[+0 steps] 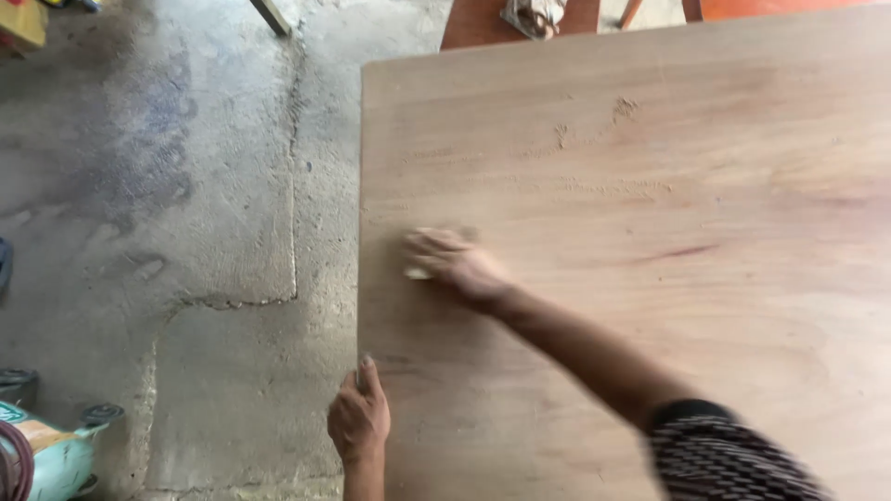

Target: The person sands the surface and edges of a wooden table using a sanding block. They move around the table to reach different areas, applying consistent pressure to smooth the wood.

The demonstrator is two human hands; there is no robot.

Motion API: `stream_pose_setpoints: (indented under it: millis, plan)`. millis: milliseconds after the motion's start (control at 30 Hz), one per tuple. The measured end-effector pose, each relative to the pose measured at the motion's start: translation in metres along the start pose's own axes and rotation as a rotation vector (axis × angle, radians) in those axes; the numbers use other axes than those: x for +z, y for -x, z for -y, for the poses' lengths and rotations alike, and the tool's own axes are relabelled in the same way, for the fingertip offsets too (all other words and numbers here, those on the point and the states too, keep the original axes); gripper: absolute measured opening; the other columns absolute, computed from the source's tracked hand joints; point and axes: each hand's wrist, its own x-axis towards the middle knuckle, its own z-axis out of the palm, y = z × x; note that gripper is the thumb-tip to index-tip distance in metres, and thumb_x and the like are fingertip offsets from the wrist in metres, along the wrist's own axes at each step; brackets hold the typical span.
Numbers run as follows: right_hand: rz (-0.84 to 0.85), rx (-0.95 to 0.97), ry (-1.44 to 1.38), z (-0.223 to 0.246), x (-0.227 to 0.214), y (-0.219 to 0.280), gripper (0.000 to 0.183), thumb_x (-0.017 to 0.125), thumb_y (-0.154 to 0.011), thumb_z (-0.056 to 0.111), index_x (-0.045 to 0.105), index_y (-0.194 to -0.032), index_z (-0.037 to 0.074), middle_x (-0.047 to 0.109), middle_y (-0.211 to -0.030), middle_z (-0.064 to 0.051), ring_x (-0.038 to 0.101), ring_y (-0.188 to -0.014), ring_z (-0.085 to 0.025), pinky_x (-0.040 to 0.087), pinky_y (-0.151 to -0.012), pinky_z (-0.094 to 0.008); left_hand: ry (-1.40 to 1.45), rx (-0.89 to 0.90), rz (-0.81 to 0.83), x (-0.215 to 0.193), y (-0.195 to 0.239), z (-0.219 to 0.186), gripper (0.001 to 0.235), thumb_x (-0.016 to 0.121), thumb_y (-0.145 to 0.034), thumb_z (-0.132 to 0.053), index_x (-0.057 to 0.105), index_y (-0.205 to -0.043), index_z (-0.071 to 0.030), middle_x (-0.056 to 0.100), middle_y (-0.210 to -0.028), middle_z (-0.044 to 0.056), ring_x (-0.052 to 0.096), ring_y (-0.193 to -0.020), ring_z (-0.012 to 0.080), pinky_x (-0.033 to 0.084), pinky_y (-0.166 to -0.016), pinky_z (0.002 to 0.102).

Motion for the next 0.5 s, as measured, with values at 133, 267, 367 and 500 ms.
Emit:
stream_pose_setpoints:
  millis: [133,267,367,500]
  plan:
    - [0.012,0.018,1.166,0.113,-0.003,-0.009,0.068,0.027,-0.090,0.019,0.012,-0.154,0.004,0.009,-0.166,-0.010,0.007,-0.154,-0.020,0.004,-0.128,-0.032,0.109,0.088,0.002,0.005,0.003,0.003,0.087,0.017,-0.098,-0.073,0.072,-0.114,-0.008,0.077,-0.087,0.021,0.077,-0.086,0.0378,0.061,-0.074,0.049]
    - [0.016,0.151,-0.211,0.163,-0.029,0.136,0.061,0.013,-0.107,0.040,0.023,-0.163,0.017,0.017,-0.172,-0.003,0.012,-0.158,-0.018,0.006,-0.129,-0.041,0.165,0.243,-0.196,-0.004,0.009,-0.002,0.086,0.019,-0.099,-0.074,0.077,-0.099,-0.011,0.072,-0.083,0.020,0.068,-0.076,0.0421,0.054,-0.062,0.053]
    - [0.181,0.330,0.509,0.106,-0.064,0.194,0.069,0.027,-0.105,0.038,0.008,-0.162,0.004,0.005,-0.172,-0.010,0.009,-0.157,-0.024,0.009,-0.126,-0.038,0.175,0.094,0.049,-0.004,0.005,0.002,0.087,0.014,-0.105,-0.072,0.069,-0.082,-0.008,0.063,-0.064,0.015,0.067,-0.057,0.0324,0.053,-0.053,0.046]
    - [-0.051,0.855,0.681,0.040,-0.072,0.206,0.051,0.050,-0.106,0.011,0.036,-0.155,0.006,0.034,-0.168,-0.012,0.030,-0.158,-0.027,0.029,-0.129,-0.037,0.190,0.169,-0.013,0.001,-0.002,0.003,0.079,0.019,-0.100,-0.072,0.067,-0.081,-0.013,0.062,-0.056,0.008,0.064,-0.051,0.0243,0.050,-0.045,0.041]
